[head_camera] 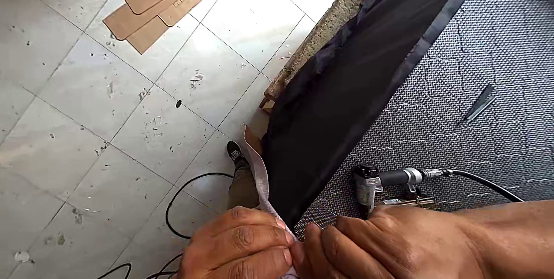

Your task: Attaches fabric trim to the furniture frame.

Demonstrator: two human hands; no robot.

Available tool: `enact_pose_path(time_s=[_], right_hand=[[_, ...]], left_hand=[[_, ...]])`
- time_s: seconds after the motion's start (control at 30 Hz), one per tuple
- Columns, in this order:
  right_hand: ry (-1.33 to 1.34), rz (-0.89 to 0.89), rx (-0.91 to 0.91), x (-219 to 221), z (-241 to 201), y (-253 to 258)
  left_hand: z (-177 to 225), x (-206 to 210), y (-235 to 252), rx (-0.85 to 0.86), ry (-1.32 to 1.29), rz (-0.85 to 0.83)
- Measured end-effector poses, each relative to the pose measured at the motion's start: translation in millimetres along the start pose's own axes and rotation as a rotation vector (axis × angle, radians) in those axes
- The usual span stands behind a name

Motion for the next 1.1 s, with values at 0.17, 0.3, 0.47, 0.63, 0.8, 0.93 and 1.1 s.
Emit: enact_pose_path(time_s=[0.17, 0.3, 0.47, 0.63, 0.8, 0.93, 1.1], right_hand=[[0.205, -0.006, 0.22, 7, -14, -22], [0.051, 0.031, 0.628, 16, 15, -118], [0.038, -0.967, 1.181, 78, 13, -275], [-0.017, -0.872, 1.034, 107, 19, -302], [0.327, -0.917, 1.021, 106, 45, -296], [0.27, -0.805, 0.998, 82, 47, -250], [0.138, 0.292, 0.586, 19, 21, -95]], left_hand=[[2, -4, 14, 0.017, 0.007, -0.151], [4, -10, 19, -0.005, 0.029, -0.236], [4, -12, 22, -0.003, 0.054, -0.289], [7, -14, 26, -0.003, 0.083, -0.332], [8, -17, 25, -0.027, 0.073, -0.325], [8, -20, 21, -0.069, 0.036, -0.297], [10, -20, 17, -0.081, 0.068, -0.286]])
Point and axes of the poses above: each hand's wrist, its own y-axis towards the middle knuckle, its own x-axis out of the palm, z = x × y, the point moved 3 cm from there along y, towards the middle knuckle, and after that the axes turned 7 degrees about z, right-handed, at the moved point
